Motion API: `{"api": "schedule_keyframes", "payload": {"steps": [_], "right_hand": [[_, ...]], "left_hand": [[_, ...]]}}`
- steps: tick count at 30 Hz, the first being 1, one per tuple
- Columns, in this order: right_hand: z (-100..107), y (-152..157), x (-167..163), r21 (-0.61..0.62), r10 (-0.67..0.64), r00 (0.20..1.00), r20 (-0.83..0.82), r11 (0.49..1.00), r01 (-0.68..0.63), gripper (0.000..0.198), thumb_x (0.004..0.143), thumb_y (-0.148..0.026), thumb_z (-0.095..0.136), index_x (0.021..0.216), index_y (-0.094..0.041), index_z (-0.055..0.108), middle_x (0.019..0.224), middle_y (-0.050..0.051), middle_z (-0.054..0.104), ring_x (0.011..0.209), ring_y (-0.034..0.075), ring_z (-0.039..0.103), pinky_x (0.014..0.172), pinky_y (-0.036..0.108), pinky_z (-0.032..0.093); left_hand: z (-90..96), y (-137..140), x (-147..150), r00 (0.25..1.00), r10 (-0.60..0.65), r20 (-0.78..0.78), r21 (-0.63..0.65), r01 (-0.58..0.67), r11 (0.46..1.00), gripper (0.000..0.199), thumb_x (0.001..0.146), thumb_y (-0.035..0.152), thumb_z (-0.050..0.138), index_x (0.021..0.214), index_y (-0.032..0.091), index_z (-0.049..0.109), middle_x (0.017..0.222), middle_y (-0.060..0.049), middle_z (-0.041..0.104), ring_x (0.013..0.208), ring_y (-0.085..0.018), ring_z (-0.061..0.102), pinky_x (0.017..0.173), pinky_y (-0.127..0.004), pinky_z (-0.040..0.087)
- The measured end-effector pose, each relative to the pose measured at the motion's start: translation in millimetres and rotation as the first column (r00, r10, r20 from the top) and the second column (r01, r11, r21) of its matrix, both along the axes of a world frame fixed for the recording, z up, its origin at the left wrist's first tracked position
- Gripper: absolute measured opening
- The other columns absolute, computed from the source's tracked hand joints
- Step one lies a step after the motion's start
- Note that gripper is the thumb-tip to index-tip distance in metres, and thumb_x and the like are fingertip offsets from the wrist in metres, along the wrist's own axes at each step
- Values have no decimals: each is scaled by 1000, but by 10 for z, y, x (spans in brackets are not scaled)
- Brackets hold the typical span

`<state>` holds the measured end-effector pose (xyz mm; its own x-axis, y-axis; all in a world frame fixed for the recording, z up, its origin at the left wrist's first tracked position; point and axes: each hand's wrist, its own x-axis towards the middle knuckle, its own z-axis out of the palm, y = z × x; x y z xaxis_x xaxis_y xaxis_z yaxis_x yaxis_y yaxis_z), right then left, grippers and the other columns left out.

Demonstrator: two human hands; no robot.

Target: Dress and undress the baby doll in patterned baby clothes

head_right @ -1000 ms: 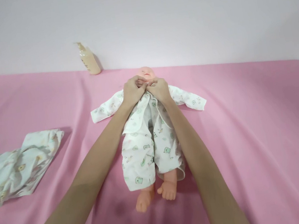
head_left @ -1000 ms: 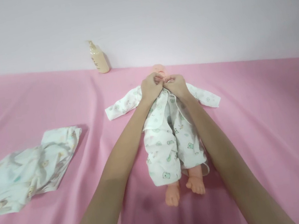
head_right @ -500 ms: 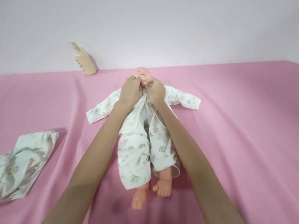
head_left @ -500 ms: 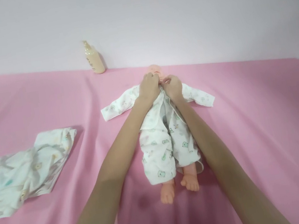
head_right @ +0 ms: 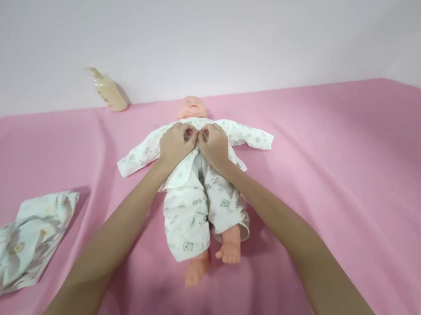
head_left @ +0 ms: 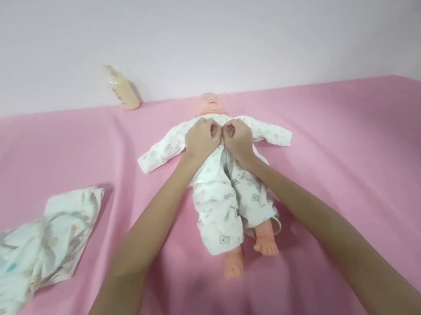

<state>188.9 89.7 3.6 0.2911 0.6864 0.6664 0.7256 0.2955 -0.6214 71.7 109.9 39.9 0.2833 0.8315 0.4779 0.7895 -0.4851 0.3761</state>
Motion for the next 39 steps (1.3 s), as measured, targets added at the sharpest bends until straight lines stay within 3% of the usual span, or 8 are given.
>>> {"api": "schedule_keyframes", "payload": {"steps": [10,14,18,24,32,39], "right_hand": [[30,-50,41,43,34,988,-154,999,-27,13,82,-20,54,77,-18,66,77,3,65,75,17,58,76,31,45],[29,-66,39,105,148,961,-234,986,-127,16,82,-20,54,86,-16,68,86,6,71,78,16,64,74,29,48],[32,-94,24,157,210,961,-181,971,-183,16,81,-21,54,88,-17,68,89,5,71,72,14,61,68,26,49],[13,-94,27,144,181,967,-178,977,-156,15,79,-20,53,86,-17,66,83,4,69,66,13,58,66,26,49],[0,-73,26,201,197,977,-79,963,-177,9,78,-21,53,80,-20,61,78,2,66,62,13,56,62,27,48],[-13,-93,40,205,239,969,-55,953,-223,8,83,-22,50,84,-21,59,81,1,66,69,13,59,67,26,49]], "left_hand": [[14,11,-95,981,-192,31,15,192,981,25,79,41,57,86,22,73,94,-3,71,86,-20,63,72,-29,43],[3,31,-75,984,-147,104,-27,151,988,27,79,41,58,87,22,75,92,-2,74,86,-20,64,73,-29,44],[-22,35,-36,982,-94,163,-65,106,992,22,77,33,57,84,22,76,87,-1,75,81,-19,64,68,-28,43],[-48,25,-55,947,-119,297,-86,150,985,20,76,29,58,87,21,72,85,1,73,74,-16,63,63,-25,41],[-68,22,-54,965,-146,216,2,149,989,17,81,24,52,91,20,66,87,-1,72,79,-18,64,68,-27,42],[-63,12,-60,964,-139,227,-33,150,988,18,83,24,52,94,20,65,90,-1,73,80,-18,65,70,-28,44]]}}
